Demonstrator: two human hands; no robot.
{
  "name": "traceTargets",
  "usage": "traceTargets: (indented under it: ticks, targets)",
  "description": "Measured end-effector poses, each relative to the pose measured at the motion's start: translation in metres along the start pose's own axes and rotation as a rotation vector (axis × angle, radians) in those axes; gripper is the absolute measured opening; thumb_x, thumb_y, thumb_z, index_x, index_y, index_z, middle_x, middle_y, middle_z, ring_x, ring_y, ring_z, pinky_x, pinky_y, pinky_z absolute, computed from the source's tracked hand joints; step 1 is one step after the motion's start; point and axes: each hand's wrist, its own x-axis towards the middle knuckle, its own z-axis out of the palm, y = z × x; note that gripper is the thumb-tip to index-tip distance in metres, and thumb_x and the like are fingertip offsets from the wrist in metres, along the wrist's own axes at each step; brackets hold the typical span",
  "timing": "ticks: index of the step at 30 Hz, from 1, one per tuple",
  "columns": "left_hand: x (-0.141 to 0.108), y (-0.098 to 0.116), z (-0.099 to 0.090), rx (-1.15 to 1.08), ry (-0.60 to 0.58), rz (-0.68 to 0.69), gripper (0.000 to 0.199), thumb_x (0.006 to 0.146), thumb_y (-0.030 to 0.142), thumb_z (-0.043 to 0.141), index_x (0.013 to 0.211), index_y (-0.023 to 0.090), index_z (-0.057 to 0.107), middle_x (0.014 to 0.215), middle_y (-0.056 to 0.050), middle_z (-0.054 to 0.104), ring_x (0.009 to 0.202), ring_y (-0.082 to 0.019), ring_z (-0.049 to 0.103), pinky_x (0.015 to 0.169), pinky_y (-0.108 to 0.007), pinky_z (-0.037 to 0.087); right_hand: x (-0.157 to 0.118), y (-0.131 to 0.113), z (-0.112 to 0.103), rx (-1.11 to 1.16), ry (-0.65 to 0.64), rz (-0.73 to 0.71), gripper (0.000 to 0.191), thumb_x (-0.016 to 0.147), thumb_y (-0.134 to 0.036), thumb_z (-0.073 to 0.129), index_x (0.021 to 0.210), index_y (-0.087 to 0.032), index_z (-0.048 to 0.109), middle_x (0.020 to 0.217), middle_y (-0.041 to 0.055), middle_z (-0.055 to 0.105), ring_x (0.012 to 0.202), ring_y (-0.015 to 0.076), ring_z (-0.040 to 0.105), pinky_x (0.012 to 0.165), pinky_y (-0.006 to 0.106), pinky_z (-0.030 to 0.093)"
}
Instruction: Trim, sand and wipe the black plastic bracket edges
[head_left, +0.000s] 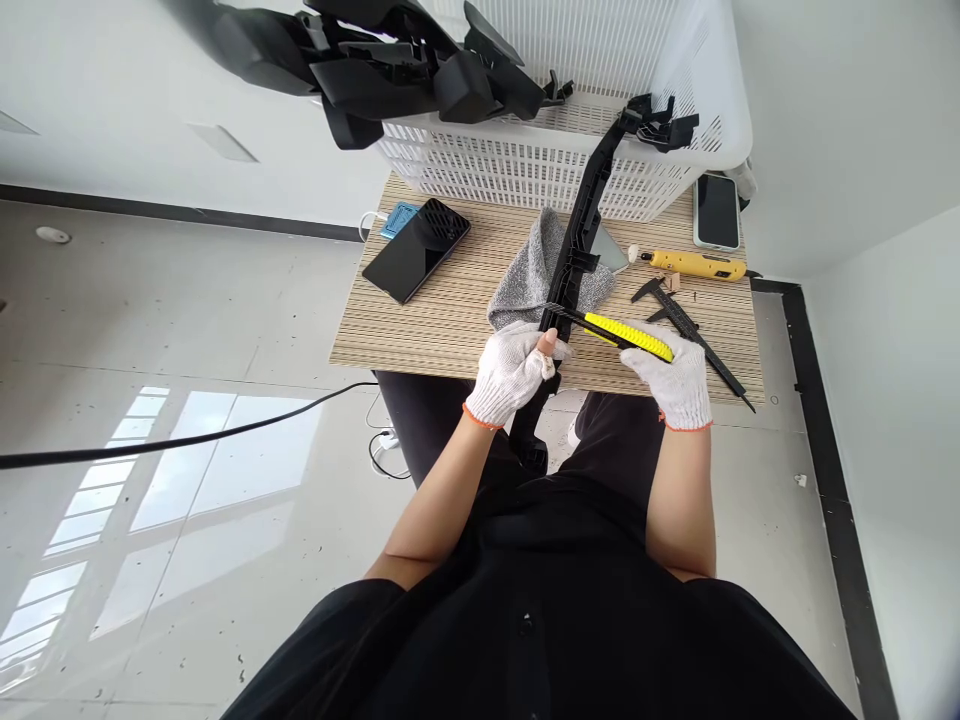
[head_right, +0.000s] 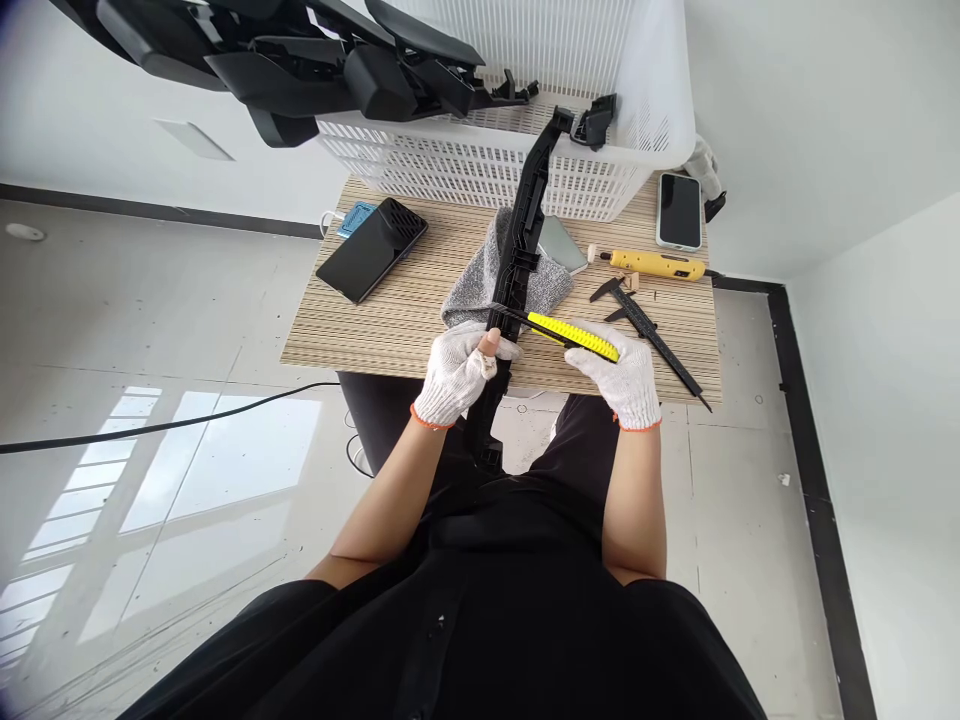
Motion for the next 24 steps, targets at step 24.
traceTargets:
  ticks: [24]
  targets:
    - [0.004,-0.012,-0.017,-0.066,-0.141,0.004,0.060,0.105,0.071,0.052,0.101,0.025,0.090,0.132,-0.013,0.079,0.147,-0.039,0.062,0.124,-0.053,0.051,0.005,0.005,0.006,0.001,0.154,-0.023,0.040,0.073,-0.038,0.087,0.109,-0.020,0.085,0.066,-0.0042,0.065,0.051,0.0083,0.049,0.043,0.020,0.038]
